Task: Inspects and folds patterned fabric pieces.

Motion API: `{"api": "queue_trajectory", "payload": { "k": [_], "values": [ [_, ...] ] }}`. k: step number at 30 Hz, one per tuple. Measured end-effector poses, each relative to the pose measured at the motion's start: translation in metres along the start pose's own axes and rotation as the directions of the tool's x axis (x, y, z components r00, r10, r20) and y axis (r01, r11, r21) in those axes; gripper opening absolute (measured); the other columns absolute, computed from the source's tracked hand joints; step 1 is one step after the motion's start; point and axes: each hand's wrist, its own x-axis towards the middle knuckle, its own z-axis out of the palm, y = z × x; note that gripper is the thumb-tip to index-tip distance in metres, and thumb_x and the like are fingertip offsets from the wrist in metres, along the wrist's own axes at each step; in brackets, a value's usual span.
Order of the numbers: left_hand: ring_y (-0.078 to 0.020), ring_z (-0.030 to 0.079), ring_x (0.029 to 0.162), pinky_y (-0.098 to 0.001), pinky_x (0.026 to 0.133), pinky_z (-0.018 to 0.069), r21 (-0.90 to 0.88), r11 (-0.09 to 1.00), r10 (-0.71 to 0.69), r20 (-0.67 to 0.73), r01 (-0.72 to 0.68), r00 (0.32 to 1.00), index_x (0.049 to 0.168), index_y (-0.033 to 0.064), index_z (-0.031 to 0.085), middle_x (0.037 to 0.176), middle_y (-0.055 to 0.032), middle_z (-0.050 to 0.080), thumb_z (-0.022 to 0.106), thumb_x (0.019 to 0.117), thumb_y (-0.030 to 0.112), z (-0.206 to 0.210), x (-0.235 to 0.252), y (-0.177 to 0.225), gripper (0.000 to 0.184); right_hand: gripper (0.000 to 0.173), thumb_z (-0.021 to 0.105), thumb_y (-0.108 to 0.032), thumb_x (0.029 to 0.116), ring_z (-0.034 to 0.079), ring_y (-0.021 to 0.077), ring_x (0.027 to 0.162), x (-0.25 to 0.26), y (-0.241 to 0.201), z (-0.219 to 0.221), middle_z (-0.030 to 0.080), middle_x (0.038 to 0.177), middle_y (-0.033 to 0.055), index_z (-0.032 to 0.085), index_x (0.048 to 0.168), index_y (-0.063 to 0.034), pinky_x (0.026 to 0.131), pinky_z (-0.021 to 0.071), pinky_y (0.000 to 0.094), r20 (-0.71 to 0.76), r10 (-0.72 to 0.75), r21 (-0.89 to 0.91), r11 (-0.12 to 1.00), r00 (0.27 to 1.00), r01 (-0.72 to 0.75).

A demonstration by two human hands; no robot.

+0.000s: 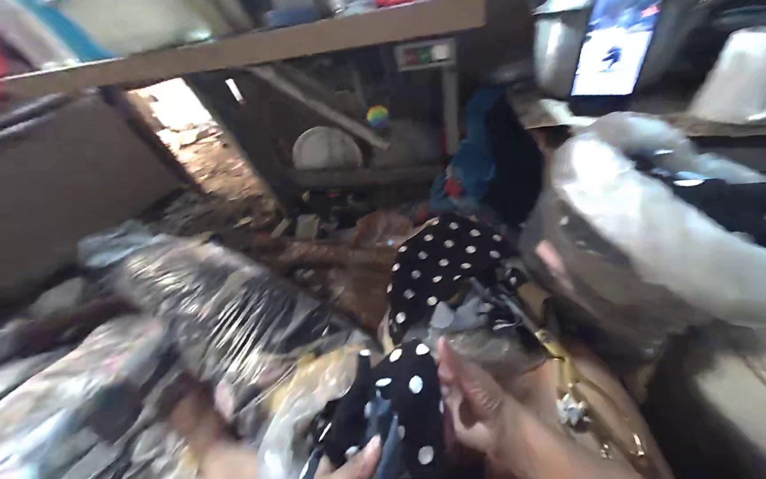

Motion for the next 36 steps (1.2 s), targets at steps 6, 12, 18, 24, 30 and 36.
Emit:
{"api": "queue_trajectory", "payload": {
  "k": [6, 12, 18, 24, 30, 36],
  "values": [
    [-0.0084, 0.073, 0.083, -0.0293, 0.082, 0.0611, 0.137, 0.99, 0.046, -0.111, -0.03, 0.993, 0.106, 0.0103, 0.067, 0.09, 0.0001, 0.076, 0.053, 0.0983, -0.002, 0.019, -0.006, 0.012, 0.021, 0.025, 0.068, -0.007, 0.0865, 0.075, 0.0212, 0.085, -0.005, -0.019, 0.011, 0.075, 0.094, 0.0114, 0.062, 0.111, -0.0069, 0.077, 0.0635, 0.0405, 0.053, -0.088, 0.011, 0.996, 0.995, 0.087],
    [-0.0178, 0.075, 0.09, -0.0373, 0.085, 0.0625, -0.046, 0.999, 0.01, -0.14, -0.016, 0.99, 0.114, 0.0045, 0.065, 0.097, -0.0108, 0.077, 0.042, 0.1076, 0.013, 0.014, -0.004, 0.01, 0.025, 0.035, 0.081, -0.018, 0.0833, 0.075, 0.0186, 0.09, -0.02, -0.023, 0.022, 0.076, 0.097, 0.0085, 0.062, 0.111, -0.0064, 0.084, 0.0638, 0.0385, 0.092, -0.354, -0.088, 0.928, 0.931, 0.362],
    [-0.0161, 0.073, 0.083, -0.034, 0.078, 0.0631, 0.097, 0.984, 0.176, -0.345, -0.152, 0.922, 0.109, -0.0025, 0.064, 0.093, -0.0111, 0.074, 0.063, 0.0874, -0.007, 0.017, 0.011, 0.013, 0.022, 0.014, 0.06, -0.002, 0.0951, 0.073, 0.0081, 0.083, -0.014, -0.038, 0.024, 0.077, 0.091, 0.0005, 0.072, 0.1, -0.0073, 0.079, 0.0627, 0.0286, 0.103, -0.553, -0.409, 0.734, 0.827, 0.542],
    [-0.0084, 0.072, 0.077, -0.0283, 0.071, 0.0625, 0.183, 0.972, 0.208, -0.38, -0.147, 0.902, 0.106, 0.0074, 0.064, 0.084, -0.0014, 0.073, 0.038, 0.1101, 0.022, 0.028, 0.021, 0.03, 0.029, 0.011, 0.065, -0.008, 0.093, 0.072, 0.0065, 0.074, -0.014, -0.048, 0.019, 0.075, 0.081, 0.0005, 0.074, 0.088, -0.009, 0.072, 0.0623, 0.0256, 0.067, -0.583, -0.441, 0.711, 0.81, 0.548],
    [-0.0182, 0.074, 0.083, -0.0356, 0.075, 0.0632, 0.13, 0.99, 0.09, -0.274, -0.056, 0.957, 0.119, -0.0004, 0.063, 0.095, -0.0124, 0.074, 0.039, 0.11, 0.016, -0.006, 0.042, 0.026, 0.03, 0.017, 0.077, -0.004, 0.0835, 0.071, 0.003, 0.082, -0.01, -0.059, 0.012, 0.076, 0.091, -0.004, 0.078, 0.095, -0.0166, 0.077, 0.0609, 0.0227, 0.296, -0.669, -0.473, 0.518, 0.682, 0.713],
    [-0.0208, 0.075, 0.092, -0.0397, 0.081, 0.0634, -0.056, 0.997, 0.045, -0.085, -0.05, 0.995, 0.135, 0.0088, 0.059, 0.105, -0.011, 0.075, 0.033, 0.11, 0.014, 0.0, 0.037, 0.04, 0.037, 0.01, 0.076, -0.014, 0.0866, 0.065, 0.0042, 0.11, -0.008, -0.071, 0.014, 0.07, 0.12, -0.0059, 0.075, 0.095, -0.0199, 0.088, 0.0578, 0.0212, 0.643, -0.539, -0.533, 0.195, 0.544, 0.823]
  ]
}}
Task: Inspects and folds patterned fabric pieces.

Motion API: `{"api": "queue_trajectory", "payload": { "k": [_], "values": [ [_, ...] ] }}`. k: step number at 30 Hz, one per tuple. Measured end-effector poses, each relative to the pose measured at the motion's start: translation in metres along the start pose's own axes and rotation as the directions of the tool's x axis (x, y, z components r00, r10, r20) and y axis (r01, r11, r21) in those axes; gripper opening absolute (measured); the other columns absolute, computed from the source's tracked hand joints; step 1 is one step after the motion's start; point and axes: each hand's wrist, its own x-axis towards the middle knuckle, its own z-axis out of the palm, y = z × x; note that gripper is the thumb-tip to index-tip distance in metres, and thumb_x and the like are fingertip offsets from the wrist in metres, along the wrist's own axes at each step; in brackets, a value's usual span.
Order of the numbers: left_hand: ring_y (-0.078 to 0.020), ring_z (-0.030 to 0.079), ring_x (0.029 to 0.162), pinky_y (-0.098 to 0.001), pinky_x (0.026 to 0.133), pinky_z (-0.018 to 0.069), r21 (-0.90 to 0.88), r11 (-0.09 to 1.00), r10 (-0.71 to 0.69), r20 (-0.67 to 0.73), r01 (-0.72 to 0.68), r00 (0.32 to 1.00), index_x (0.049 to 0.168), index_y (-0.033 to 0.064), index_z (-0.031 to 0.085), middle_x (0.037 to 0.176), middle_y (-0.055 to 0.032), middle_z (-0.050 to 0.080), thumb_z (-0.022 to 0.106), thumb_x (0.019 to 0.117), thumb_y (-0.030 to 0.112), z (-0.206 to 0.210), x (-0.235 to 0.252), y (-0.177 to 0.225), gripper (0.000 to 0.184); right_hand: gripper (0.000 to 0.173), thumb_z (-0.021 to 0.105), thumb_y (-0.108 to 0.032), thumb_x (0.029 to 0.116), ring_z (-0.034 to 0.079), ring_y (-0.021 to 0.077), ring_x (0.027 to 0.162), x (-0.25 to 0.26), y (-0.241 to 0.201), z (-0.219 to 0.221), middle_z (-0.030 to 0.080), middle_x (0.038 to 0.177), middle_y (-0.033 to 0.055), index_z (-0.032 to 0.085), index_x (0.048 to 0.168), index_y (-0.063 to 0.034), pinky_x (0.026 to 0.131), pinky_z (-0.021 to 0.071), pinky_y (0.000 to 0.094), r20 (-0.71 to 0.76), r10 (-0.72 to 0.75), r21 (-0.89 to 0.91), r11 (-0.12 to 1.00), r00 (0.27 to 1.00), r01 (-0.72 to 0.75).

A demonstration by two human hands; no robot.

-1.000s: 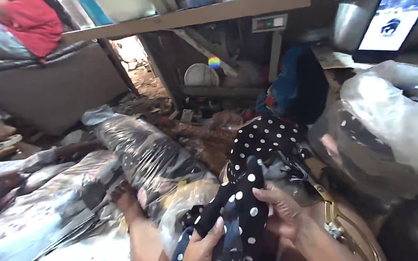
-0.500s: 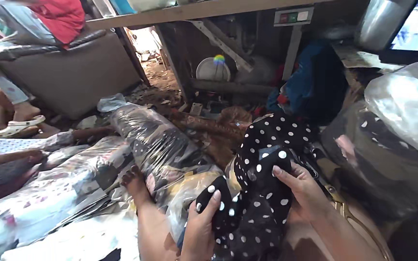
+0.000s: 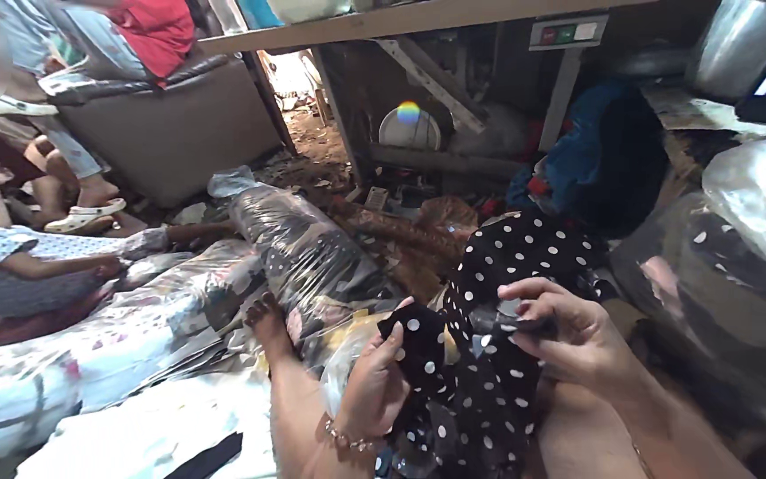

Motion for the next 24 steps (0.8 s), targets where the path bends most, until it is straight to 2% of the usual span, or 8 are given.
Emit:
{"api": "queue_trajectory", "payload": {
  "k": [2, 4, 6, 8, 12, 15, 19, 24],
  "values": [
    [-0.0239, 0.074, 0.098, -0.0434, 0.085, 0.0624, -0.077, 0.997, 0.002, 0.072, 0.003, 0.997, 0.137, 0.0101, 0.059, 0.111, -0.0128, 0.074, 0.031, 0.11, 0.017, -0.001, 0.002, 0.0, 0.04, 0.008, 0.073, -0.017, 0.0917, 0.063, 0.011, 0.121, 0.004, -0.005, 0.002, 0.071, 0.117, -0.0032, 0.071, 0.099, -0.0187, 0.103, 0.0539, 0.0304, 0.109, -0.125, 0.017, 0.992, 0.986, 0.124],
    [-0.0255, 0.073, 0.103, -0.0452, 0.089, 0.0613, -0.111, 0.994, 0.006, 0.121, 0.007, 0.993, 0.138, 0.0094, 0.057, 0.116, -0.0141, 0.073, 0.029, 0.1106, 0.019, 0.0, 0.004, 0.0, 0.041, 0.009, 0.071, -0.015, 0.0955, 0.065, 0.0119, 0.117, 0.009, -0.011, 0.009, 0.072, 0.108, -0.0012, 0.07, 0.104, -0.014, 0.105, 0.0525, 0.0324, 0.186, -0.207, 0.147, 0.972, 0.961, 0.18],
    [-0.025, 0.073, 0.102, -0.0441, 0.087, 0.0618, -0.097, 0.995, 0.004, 0.103, 0.006, 0.995, 0.138, 0.0086, 0.057, 0.115, -0.0146, 0.073, 0.027, 0.1113, 0.02, 0.006, 0.005, 0.001, 0.042, 0.01, 0.071, -0.015, 0.0956, 0.066, 0.0085, 0.111, 0.013, -0.016, 0.015, 0.072, 0.107, -0.0014, 0.07, 0.105, -0.013, 0.098, 0.055, 0.0269, 0.224, -0.207, 0.208, 0.965, 0.952, 0.161],
    [-0.0239, 0.073, 0.1, -0.0423, 0.086, 0.0621, -0.074, 0.997, 0.013, 0.093, -0.006, 0.996, 0.137, 0.0077, 0.058, 0.113, -0.0144, 0.073, 0.027, 0.1111, 0.02, 0.012, 0.006, 0.002, 0.042, 0.007, 0.072, -0.019, 0.0947, 0.066, 0.0055, 0.105, 0.019, -0.018, 0.019, 0.072, 0.105, -0.0029, 0.071, 0.1, -0.0139, 0.092, 0.0556, 0.0234, 0.219, -0.171, 0.176, 0.975, 0.961, 0.134],
    [-0.0219, 0.073, 0.099, -0.0401, 0.086, 0.0619, -0.047, 0.998, 0.054, 0.114, -0.049, 0.992, 0.137, 0.0057, 0.058, 0.112, -0.0139, 0.073, 0.028, 0.1111, 0.018, 0.021, 0.008, 0.004, 0.041, 0.007, 0.073, -0.023, 0.0946, 0.067, 0.0049, 0.102, 0.03, -0.01, 0.02, 0.072, 0.103, -0.0051, 0.076, 0.097, -0.0172, 0.089, 0.0582, 0.0237, 0.147, -0.077, 0.207, 0.977, 0.986, 0.045],
    [-0.0212, 0.073, 0.102, -0.0396, 0.088, 0.0615, -0.034, 0.996, 0.085, 0.148, -0.081, 0.985, 0.139, 0.0053, 0.058, 0.116, -0.013, 0.073, 0.029, 0.1104, 0.016, 0.027, 0.009, 0.007, 0.042, 0.01, 0.071, -0.022, 0.0955, 0.066, -0.0003, 0.095, 0.033, -0.009, 0.019, 0.072, 0.1, -0.0071, 0.078, 0.099, -0.0143, 0.084, 0.0568, 0.0189, 0.074, -0.001, 0.125, 0.992, 0.997, -0.008],
    [-0.0212, 0.072, 0.104, -0.0393, 0.089, 0.0611, -0.019, 0.994, 0.107, 0.176, -0.105, 0.979, 0.141, 0.0044, 0.056, 0.119, -0.0126, 0.072, 0.029, 0.1101, 0.014, 0.028, 0.013, 0.007, 0.042, 0.016, 0.071, -0.005, 0.0917, 0.068, -0.0023, 0.091, 0.029, -0.013, 0.02, 0.075, 0.101, -0.0066, 0.077, 0.106, -0.0069, 0.083, 0.0579, 0.0176, -0.013, 0.057, 0.023, 0.998, 0.998, -0.057],
    [-0.023, 0.073, 0.103, -0.0411, 0.088, 0.0618, -0.013, 0.996, 0.093, 0.155, -0.092, 0.983, 0.142, 0.0049, 0.054, 0.119, -0.014, 0.072, 0.028, 0.1107, 0.016, 0.029, 0.012, 0.006, 0.042, 0.008, 0.068, -0.015, 0.0953, 0.061, -0.0075, 0.079, 0.028, -0.01, 0.012, 0.068, 0.087, -0.0102, 0.071, 0.095, -0.0078, 0.073, 0.0529, 0.0122, -0.059, 0.035, -0.08, 0.996, 0.998, -0.04]
  ]
}}
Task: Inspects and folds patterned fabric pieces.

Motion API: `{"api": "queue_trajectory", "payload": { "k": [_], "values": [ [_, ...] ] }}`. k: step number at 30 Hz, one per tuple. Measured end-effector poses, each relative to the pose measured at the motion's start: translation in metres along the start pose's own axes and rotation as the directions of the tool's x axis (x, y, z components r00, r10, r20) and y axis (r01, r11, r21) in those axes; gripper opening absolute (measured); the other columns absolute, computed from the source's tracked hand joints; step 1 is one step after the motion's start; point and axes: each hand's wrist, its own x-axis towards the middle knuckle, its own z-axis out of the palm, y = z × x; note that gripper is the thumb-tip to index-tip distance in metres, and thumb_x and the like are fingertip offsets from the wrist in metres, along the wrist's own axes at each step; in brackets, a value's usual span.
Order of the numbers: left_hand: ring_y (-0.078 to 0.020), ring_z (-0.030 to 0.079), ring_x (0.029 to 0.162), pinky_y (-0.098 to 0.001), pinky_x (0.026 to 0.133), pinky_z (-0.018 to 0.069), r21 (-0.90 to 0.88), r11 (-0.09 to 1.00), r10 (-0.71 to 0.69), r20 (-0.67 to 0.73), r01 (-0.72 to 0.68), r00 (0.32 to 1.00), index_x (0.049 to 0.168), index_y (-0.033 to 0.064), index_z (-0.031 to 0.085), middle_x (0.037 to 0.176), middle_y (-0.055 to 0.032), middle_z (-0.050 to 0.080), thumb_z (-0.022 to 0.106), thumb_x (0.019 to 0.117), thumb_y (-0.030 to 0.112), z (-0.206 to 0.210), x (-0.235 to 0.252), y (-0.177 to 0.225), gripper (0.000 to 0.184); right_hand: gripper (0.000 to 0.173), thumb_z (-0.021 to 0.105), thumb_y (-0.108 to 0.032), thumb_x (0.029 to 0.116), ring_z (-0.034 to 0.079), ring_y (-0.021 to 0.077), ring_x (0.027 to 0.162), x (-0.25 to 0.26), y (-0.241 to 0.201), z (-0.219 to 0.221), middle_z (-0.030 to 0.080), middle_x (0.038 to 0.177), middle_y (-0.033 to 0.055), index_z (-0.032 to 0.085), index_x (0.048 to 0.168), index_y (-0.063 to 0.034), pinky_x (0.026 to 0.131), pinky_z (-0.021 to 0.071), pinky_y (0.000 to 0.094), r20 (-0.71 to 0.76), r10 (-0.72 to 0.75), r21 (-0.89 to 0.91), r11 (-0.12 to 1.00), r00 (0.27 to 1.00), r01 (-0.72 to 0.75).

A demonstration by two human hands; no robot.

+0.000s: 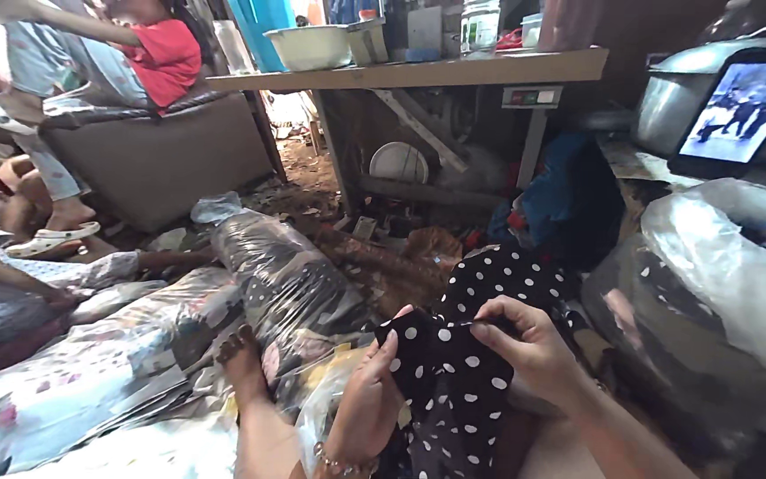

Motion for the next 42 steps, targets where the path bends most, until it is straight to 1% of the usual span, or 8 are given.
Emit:
{"api": "queue_trajectory", "payload": {
  "k": [5, 12, 21, 25, 27, 31, 33, 42],
  "values": [
    [-0.0205, 0.075, 0.095, -0.0373, 0.081, 0.0635, 0.02, 1.0, 0.0, -0.078, 0.001, 0.997, 0.139, 0.0059, 0.056, 0.112, -0.0122, 0.074, 0.025, 0.1112, 0.017, 0.011, -0.001, 0.0, 0.043, 0.012, 0.069, -0.019, 0.0948, 0.06, -0.008, 0.079, 0.001, -0.008, -0.004, 0.065, 0.087, -0.0096, 0.068, 0.093, -0.007, 0.071, 0.0522, 0.0116, -0.025, 0.023, -0.025, 0.999, 0.999, -0.024],
    [-0.0273, 0.074, 0.095, -0.0457, 0.082, 0.0628, -0.176, 0.984, -0.05, -0.145, 0.024, 0.988, 0.132, 0.0049, 0.057, 0.108, -0.0168, 0.073, 0.028, 0.1124, 0.023, 0.033, 0.007, -0.014, 0.039, 0.018, 0.071, 0.002, 0.086, 0.068, 0.002, 0.085, -0.001, -0.018, 0.01, 0.072, 0.094, -0.0044, 0.072, 0.102, -0.0051, 0.079, 0.0584, 0.0217, 0.007, 0.217, 0.342, 0.917, 0.976, -0.207],
    [-0.0241, 0.074, 0.092, -0.0434, 0.081, 0.0629, -0.262, 0.965, -0.068, -0.135, 0.031, 0.988, 0.119, 0.0029, 0.06, 0.101, -0.0151, 0.074, 0.027, 0.1121, 0.031, 0.055, -0.001, -0.031, 0.043, 0.013, 0.075, 0.005, 0.0798, 0.066, 0.0046, 0.075, 0.008, -0.011, 0.028, 0.069, 0.08, -0.0007, 0.068, 0.085, -0.0045, 0.071, 0.0574, 0.0209, -0.207, 0.437, 0.376, 0.861, 0.875, -0.342],
    [-0.0206, 0.074, 0.095, -0.0408, 0.085, 0.0628, -0.221, 0.975, 0.017, -0.003, -0.017, 1.0, 0.122, 0.0028, 0.057, 0.103, -0.0121, 0.074, 0.077, 0.0889, 0.039, 0.05, -0.006, -0.037, 0.053, 0.011, 0.075, 0.002, 0.0818, 0.065, 0.0038, 0.075, 0.007, -0.008, 0.029, 0.067, 0.081, -0.0012, 0.067, 0.086, -0.0044, 0.071, 0.0567, 0.0197, -0.233, 0.432, 0.386, 0.863, 0.871, -0.325],
    [-0.0199, 0.075, 0.089, -0.0395, 0.083, 0.0633, -0.191, 0.981, 0.013, -0.028, -0.018, 1.0, 0.121, 0.001, 0.056, 0.099, -0.0117, 0.074, 0.085, 0.0825, 0.029, 0.052, -0.007, -0.038, 0.056, 0.011, 0.075, 0.0, 0.0824, 0.065, 0.0035, 0.074, 0.007, -0.007, 0.028, 0.067, 0.08, -0.0016, 0.067, 0.086, -0.0052, 0.071, 0.0566, 0.0196, -0.223, 0.43, 0.39, 0.862, 0.875, -0.325],
    [-0.0212, 0.075, 0.089, -0.0404, 0.081, 0.0638, -0.216, 0.976, 0.0, -0.081, -0.017, 0.997, 0.119, 0.0003, 0.057, 0.099, -0.0134, 0.074, 0.047, 0.1076, 0.023, 0.049, -0.001, -0.041, 0.027, 0.009, 0.073, -0.004, 0.0872, 0.068, 0.0042, 0.084, 0.002, -0.004, 0.023, 0.072, 0.09, -0.0005, 0.065, 0.09, -0.0066, 0.078, 0.0566, 0.0216, -0.125, 0.345, 0.327, 0.899, 0.93, -0.29],
    [-0.0229, 0.075, 0.092, -0.0419, 0.082, 0.0631, -0.257, 0.966, -0.025, -0.063, 0.008, 0.998, 0.118, 0.0008, 0.06, 0.101, -0.0149, 0.074, 0.029, 0.1119, 0.029, 0.044, 0.002, -0.042, 0.043, 0.011, 0.073, -0.006, 0.0881, 0.067, 0.0026, 0.081, 0.001, -0.007, 0.021, 0.07, 0.086, -0.0036, 0.062, 0.091, -0.0086, 0.076, 0.0568, 0.0213, -0.077, 0.33, 0.293, 0.91, 0.941, -0.295],
    [-0.0212, 0.074, 0.095, -0.0399, 0.085, 0.0622, -0.323, 0.943, -0.089, -0.03, 0.075, 0.996, 0.113, 0.0061, 0.065, 0.101, -0.0119, 0.075, 0.018, 0.112, 0.037, 0.049, -0.003, -0.04, 0.056, 0.011, 0.069, -0.006, 0.0915, 0.062, 0.0009, 0.077, 0.007, -0.012, 0.025, 0.062, 0.084, -0.0053, 0.059, 0.093, -0.0096, 0.073, 0.0545, 0.0191, -0.059, 0.382, 0.3, 0.888, 0.922, -0.348]
  ]
}}
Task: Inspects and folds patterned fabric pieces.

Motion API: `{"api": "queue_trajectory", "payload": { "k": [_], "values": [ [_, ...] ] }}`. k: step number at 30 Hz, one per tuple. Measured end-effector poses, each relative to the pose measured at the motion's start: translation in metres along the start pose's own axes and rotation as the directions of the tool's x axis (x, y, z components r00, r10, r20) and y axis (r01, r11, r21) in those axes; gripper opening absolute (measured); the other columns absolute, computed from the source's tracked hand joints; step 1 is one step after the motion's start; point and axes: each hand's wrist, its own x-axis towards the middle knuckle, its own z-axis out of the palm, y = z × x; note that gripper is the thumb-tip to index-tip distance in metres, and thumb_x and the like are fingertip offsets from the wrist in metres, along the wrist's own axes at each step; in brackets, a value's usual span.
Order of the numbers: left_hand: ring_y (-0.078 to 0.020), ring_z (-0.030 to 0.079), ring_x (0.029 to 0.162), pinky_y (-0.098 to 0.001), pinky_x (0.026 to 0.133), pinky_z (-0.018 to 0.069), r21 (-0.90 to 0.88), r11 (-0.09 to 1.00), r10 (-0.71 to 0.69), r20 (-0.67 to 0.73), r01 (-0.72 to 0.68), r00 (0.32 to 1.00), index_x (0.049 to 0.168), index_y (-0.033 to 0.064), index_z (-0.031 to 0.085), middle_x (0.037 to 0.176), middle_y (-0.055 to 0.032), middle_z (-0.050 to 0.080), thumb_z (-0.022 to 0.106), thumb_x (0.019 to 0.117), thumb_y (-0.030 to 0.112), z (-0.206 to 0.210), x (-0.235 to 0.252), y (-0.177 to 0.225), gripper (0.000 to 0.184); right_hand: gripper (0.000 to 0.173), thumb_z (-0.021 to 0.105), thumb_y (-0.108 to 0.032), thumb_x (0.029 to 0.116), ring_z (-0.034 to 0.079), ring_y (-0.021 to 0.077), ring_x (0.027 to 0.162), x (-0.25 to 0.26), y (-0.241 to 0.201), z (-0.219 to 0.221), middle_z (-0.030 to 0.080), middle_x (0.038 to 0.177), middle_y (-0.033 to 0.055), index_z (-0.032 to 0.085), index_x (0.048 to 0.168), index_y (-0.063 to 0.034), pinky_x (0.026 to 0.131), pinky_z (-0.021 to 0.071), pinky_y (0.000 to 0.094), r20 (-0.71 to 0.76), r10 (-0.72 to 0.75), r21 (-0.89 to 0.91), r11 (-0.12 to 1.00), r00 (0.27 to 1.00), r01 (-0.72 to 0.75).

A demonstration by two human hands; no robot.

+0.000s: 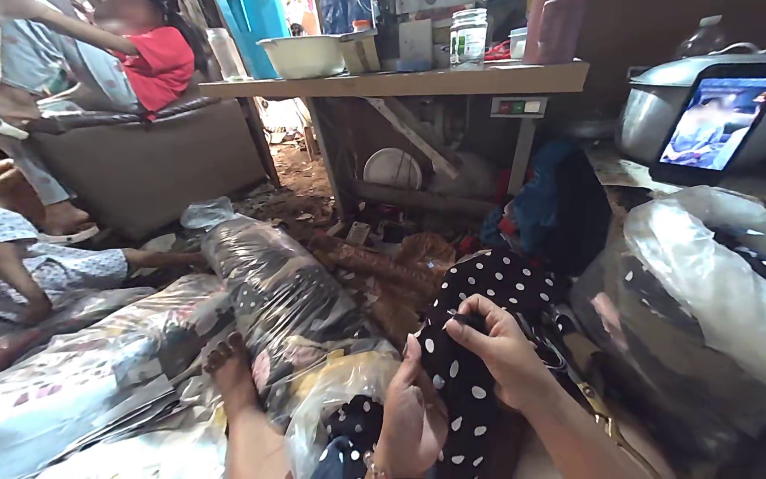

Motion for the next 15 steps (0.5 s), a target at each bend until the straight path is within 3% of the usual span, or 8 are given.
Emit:
{"api": "queue_trajectory", "payload": {
  "k": [3, 4, 6, 7, 8, 10, 12, 15],
  "values": [
    [-0.0209, 0.073, 0.1, -0.0412, 0.089, 0.0612, -0.012, 0.999, 0.036, 0.058, -0.035, 0.998, 0.115, 0.0078, 0.066, 0.105, -0.011, 0.075, 0.02, 0.109, 0.051, -0.004, 0.0, -0.001, 0.063, 0.011, 0.068, -0.005, 0.0918, 0.062, 0.0021, 0.077, 0.003, 0.002, 0.002, 0.061, 0.084, -0.0034, 0.058, 0.093, -0.0082, 0.072, 0.0548, 0.0194, -0.036, 0.053, 0.011, 0.999, 0.998, -0.053],
    [-0.02, 0.074, 0.1, -0.0408, 0.088, 0.0613, -0.014, 0.999, 0.041, 0.096, -0.04, 0.995, 0.115, 0.0094, 0.067, 0.105, -0.0098, 0.076, 0.027, 0.1048, 0.06, -0.007, 0.0, -0.002, 0.065, 0.011, 0.068, -0.005, 0.0919, 0.061, 0.0023, 0.077, 0.003, 0.002, 0.002, 0.061, 0.084, -0.0033, 0.058, 0.092, -0.0083, 0.072, 0.0545, 0.0195, -0.031, 0.058, 0.014, 0.998, 0.998, -0.058],
    [-0.0213, 0.073, 0.103, -0.0423, 0.092, 0.0595, -0.03, 0.999, 0.028, 0.208, -0.022, 0.978, 0.118, 0.0094, 0.07, 0.109, -0.0106, 0.075, 0.055, 0.0883, 0.073, -0.017, 0.001, -0.002, 0.072, 0.011, 0.068, -0.006, 0.0921, 0.063, 0.0024, 0.076, 0.002, 0.002, 0.001, 0.062, 0.084, -0.0038, 0.058, 0.093, -0.009, 0.073, 0.056, 0.0205, -0.008, 0.063, 0.029, 0.998, 0.998, -0.062],
    [-0.0206, 0.072, 0.104, -0.0418, 0.094, 0.0585, -0.011, 1.0, 0.025, 0.252, -0.023, 0.967, 0.118, 0.0106, 0.071, 0.11, -0.0097, 0.075, 0.064, 0.0817, 0.073, -0.02, 0.002, -0.001, 0.072, 0.01, 0.067, -0.006, 0.0923, 0.063, 0.0025, 0.076, 0.002, 0.002, 0.0, 0.062, 0.084, -0.0039, 0.058, 0.093, -0.0092, 0.072, 0.0563, 0.0208, -0.001, 0.064, 0.038, 0.997, 0.998, -0.064],
    [-0.0189, 0.072, 0.104, -0.0405, 0.095, 0.0583, 0.032, 0.998, 0.036, 0.271, -0.046, 0.962, 0.118, 0.0118, 0.071, 0.11, -0.0081, 0.075, 0.068, 0.0813, 0.069, -0.021, 0.001, -0.001, 0.068, 0.011, 0.067, -0.006, 0.0922, 0.062, 0.0023, 0.075, 0.002, 0.002, 0.0, 0.061, 0.084, -0.004, 0.057, 0.093, -0.0093, 0.072, 0.0561, 0.0206, 0.002, 0.062, 0.043, 0.997, 0.998, -0.062],
    [-0.0188, 0.074, 0.096, -0.0392, 0.089, 0.0611, 0.125, 0.988, 0.067, 0.192, -0.092, 0.979, 0.117, 0.0068, 0.065, 0.104, -0.0096, 0.075, 0.071, 0.0898, 0.051, -0.017, -0.002, -0.003, 0.052, 0.011, 0.068, -0.005, 0.0917, 0.062, 0.0026, 0.076, 0.003, 0.003, 0.001, 0.061, 0.084, -0.0036, 0.057, 0.093, -0.0091, 0.072, 0.0558, 0.0202, -0.002, 0.055, 0.042, 0.998, 0.999, -0.054],
    [-0.0192, 0.075, 0.088, -0.0378, 0.082, 0.0634, 0.164, 0.981, 0.089, 0.097, -0.104, 0.991, 0.115, 0.0013, 0.062, 0.098, -0.012, 0.076, 0.058, 0.1028, 0.03, -0.008, -0.002, -0.005, 0.031, 0.011, 0.068, -0.005, 0.0918, 0.062, 0.0028, 0.077, 0.003, 0.003, 0.001, 0.06, 0.085, -0.0033, 0.057, 0.093, -0.0092, 0.073, 0.0553, 0.0203, -0.007, 0.046, 0.027, 0.999, 0.999, -0.046],
    [-0.0169, 0.075, 0.085, -0.0351, 0.08, 0.0637, 0.195, 0.975, 0.109, 0.02, -0.111, 0.994, 0.112, 0.0012, 0.063, 0.094, -0.0105, 0.076, 0.035, 0.1107, 0.02, 0.001, -0.003, -0.006, 0.034, 0.01, 0.068, -0.006, 0.0923, 0.061, 0.0019, 0.079, 0.002, 0.005, 0.001, 0.06, 0.087, -0.0036, 0.058, 0.092, -0.0091, 0.074, 0.0544, 0.0193, -0.01, 0.011, -0.004, 1.0, 1.0, -0.011]
  ]
}}
